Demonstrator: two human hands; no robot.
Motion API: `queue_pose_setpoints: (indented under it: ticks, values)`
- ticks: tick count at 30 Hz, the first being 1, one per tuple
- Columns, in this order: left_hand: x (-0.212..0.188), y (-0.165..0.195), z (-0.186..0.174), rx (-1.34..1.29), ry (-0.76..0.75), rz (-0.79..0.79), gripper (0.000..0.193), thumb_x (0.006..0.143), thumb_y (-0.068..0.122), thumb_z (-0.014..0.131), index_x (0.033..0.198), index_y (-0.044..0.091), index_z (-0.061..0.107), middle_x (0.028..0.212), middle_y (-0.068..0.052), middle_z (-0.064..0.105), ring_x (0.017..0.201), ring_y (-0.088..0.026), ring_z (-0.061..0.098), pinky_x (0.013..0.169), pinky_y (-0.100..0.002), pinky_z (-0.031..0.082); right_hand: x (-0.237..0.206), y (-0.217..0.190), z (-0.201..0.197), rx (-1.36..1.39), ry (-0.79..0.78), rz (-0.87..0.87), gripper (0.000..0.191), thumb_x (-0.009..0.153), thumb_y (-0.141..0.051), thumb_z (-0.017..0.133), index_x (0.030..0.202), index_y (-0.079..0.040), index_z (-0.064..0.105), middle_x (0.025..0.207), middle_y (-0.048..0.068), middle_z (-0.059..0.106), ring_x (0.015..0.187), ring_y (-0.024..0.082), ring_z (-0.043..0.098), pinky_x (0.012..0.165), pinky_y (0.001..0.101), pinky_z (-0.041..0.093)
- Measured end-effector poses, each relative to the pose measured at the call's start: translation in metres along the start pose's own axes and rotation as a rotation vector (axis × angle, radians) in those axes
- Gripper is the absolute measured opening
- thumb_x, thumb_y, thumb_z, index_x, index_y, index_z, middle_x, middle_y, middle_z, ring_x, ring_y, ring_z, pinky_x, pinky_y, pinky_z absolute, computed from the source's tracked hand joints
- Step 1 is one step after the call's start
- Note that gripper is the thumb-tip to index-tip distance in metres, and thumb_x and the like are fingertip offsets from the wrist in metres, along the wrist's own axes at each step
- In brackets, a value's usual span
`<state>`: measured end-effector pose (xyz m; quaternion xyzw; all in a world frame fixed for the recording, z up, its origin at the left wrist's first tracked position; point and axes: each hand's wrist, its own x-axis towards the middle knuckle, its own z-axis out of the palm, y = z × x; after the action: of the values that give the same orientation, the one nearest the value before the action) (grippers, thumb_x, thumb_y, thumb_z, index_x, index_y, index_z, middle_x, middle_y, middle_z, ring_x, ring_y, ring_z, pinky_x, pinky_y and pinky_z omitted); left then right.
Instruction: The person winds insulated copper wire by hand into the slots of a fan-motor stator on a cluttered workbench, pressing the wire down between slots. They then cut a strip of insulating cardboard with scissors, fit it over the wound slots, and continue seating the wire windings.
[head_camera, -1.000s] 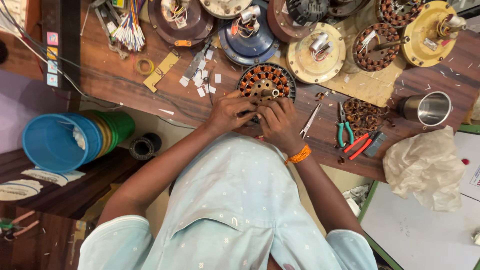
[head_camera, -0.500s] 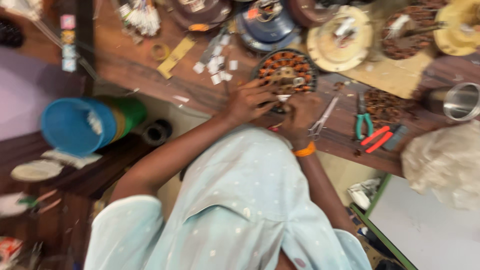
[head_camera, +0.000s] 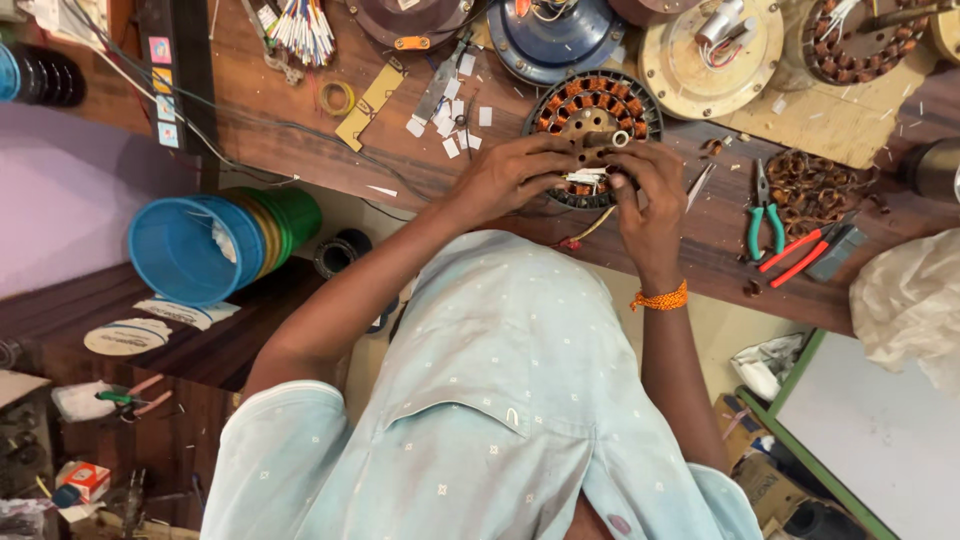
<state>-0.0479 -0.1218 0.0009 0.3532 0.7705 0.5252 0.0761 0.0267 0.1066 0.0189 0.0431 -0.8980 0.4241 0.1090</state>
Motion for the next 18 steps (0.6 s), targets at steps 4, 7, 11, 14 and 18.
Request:
queue_pose_setpoints:
  ticks: [4,7,11,14,18]
  values:
    - [0.008,0.002,-0.015,0.095,-0.135,-0.012,0.024,0.094,0.017,0.074,0.118,0.012,0.075,0.124,-0.005,0.071,0.101,-0.03,0.072,0.083,-0.039,0.059,-0.001,-0.002,0.005,-0.012,0.028,0.047,0.022,0.094,0.006,0.071,0.114,-0.001,0.074,0.124,0.012,0.069,0.126,0.033,0.06,0.109,0.0434,0.048]
    - [0.01,0.006,-0.013,0.247,-0.094,-0.013,0.02,0.091,0.021,0.077,0.111,0.015,0.077,0.119,-0.002,0.073,0.088,-0.028,0.073,0.072,-0.039,0.059,-0.001,0.0,0.008,0.009,0.048,0.077,0.02,0.091,0.007,0.074,0.11,-0.002,0.075,0.123,0.011,0.068,0.125,0.032,0.06,0.107,0.0418,0.05]
    - [0.012,0.006,-0.008,0.312,-0.076,0.006,0.015,0.09,0.023,0.078,0.102,0.015,0.077,0.11,0.002,0.075,0.08,-0.026,0.073,0.065,-0.04,0.056,-0.001,0.002,0.012,-0.005,0.051,0.099,0.018,0.089,0.006,0.079,0.104,-0.002,0.074,0.123,0.011,0.067,0.124,0.031,0.059,0.107,0.0423,0.049]
    - [0.014,0.008,-0.004,0.325,-0.067,-0.031,0.014,0.091,0.024,0.079,0.101,0.015,0.077,0.107,0.003,0.075,0.081,-0.025,0.072,0.066,-0.04,0.056,0.0,0.004,0.01,-0.04,0.03,0.096,0.017,0.088,0.004,0.079,0.103,0.0,0.073,0.125,0.012,0.065,0.125,0.032,0.057,0.108,0.0429,0.047]
    - [0.014,0.019,-0.006,0.369,-0.053,-0.036,0.024,0.087,0.026,0.082,0.107,0.014,0.076,0.109,0.002,0.073,0.095,-0.023,0.068,0.07,-0.039,0.058,-0.003,0.009,0.004,0.023,0.046,0.021,0.017,0.094,0.009,0.069,0.107,0.0,0.074,0.127,0.013,0.065,0.124,0.031,0.059,0.106,0.042,0.05]
